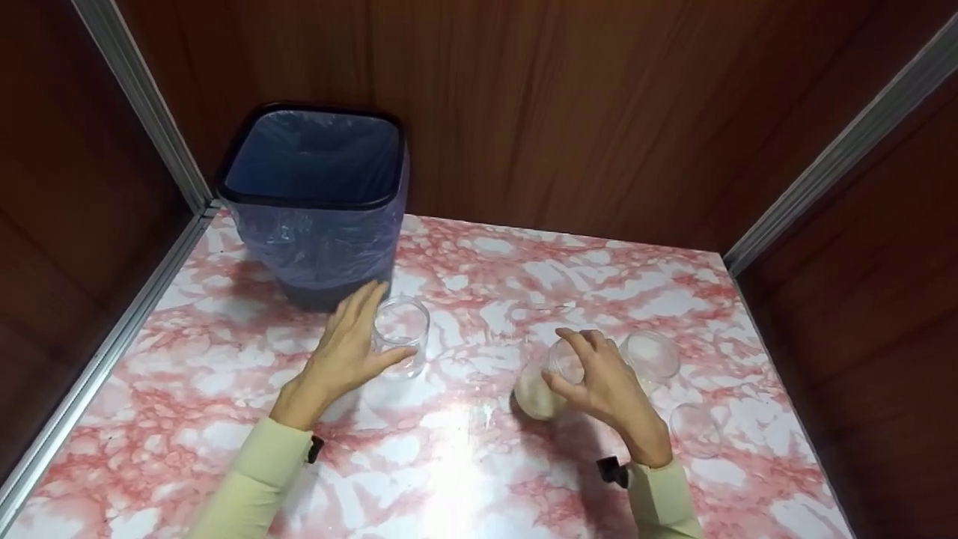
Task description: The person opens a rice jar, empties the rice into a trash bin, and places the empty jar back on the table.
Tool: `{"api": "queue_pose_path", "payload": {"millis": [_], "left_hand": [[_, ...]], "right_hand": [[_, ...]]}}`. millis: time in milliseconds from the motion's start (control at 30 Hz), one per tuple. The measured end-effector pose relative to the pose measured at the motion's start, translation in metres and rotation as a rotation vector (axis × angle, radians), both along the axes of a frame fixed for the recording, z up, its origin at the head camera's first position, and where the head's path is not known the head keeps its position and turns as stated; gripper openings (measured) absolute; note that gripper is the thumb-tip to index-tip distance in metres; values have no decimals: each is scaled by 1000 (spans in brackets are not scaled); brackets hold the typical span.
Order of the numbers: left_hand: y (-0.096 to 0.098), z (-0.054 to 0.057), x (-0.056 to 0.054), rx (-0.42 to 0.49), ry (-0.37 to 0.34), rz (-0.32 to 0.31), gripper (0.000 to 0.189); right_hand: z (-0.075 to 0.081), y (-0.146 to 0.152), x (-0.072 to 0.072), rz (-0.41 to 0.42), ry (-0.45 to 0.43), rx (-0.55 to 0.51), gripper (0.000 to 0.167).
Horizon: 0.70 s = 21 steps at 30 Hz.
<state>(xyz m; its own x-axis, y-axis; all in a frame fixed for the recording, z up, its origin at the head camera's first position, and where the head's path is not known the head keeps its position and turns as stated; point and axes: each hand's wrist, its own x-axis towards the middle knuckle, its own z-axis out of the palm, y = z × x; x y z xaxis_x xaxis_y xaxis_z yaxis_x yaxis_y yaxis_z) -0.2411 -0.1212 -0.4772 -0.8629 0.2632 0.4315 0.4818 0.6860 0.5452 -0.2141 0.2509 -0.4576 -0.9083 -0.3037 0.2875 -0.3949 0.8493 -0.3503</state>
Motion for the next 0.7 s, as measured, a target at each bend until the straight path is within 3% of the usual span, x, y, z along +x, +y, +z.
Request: {"api": "queue_pose_path", "payload": {"millis": [100,167,233,367,467,700], "left_hand": [[15,9,9,1,265,-68,75],[27,13,16,9,331,-146,70],[39,15,24,17,314,-217,74],[61,12,38,39,211,-312,92],[77,6,43,62,147,-356,106],[110,-8,50,96,98,-397,125]], "right_hand": [[8,-4,4,45,13,-57,63],[13,-7,7,70,36,-80,63],[19,-11,11,86,59,-89,63],[31,-18,20,133,110,-86,63],[41,-23,26,168,139,-90,64],[58,-36,36,240,174,-135,67]]}}
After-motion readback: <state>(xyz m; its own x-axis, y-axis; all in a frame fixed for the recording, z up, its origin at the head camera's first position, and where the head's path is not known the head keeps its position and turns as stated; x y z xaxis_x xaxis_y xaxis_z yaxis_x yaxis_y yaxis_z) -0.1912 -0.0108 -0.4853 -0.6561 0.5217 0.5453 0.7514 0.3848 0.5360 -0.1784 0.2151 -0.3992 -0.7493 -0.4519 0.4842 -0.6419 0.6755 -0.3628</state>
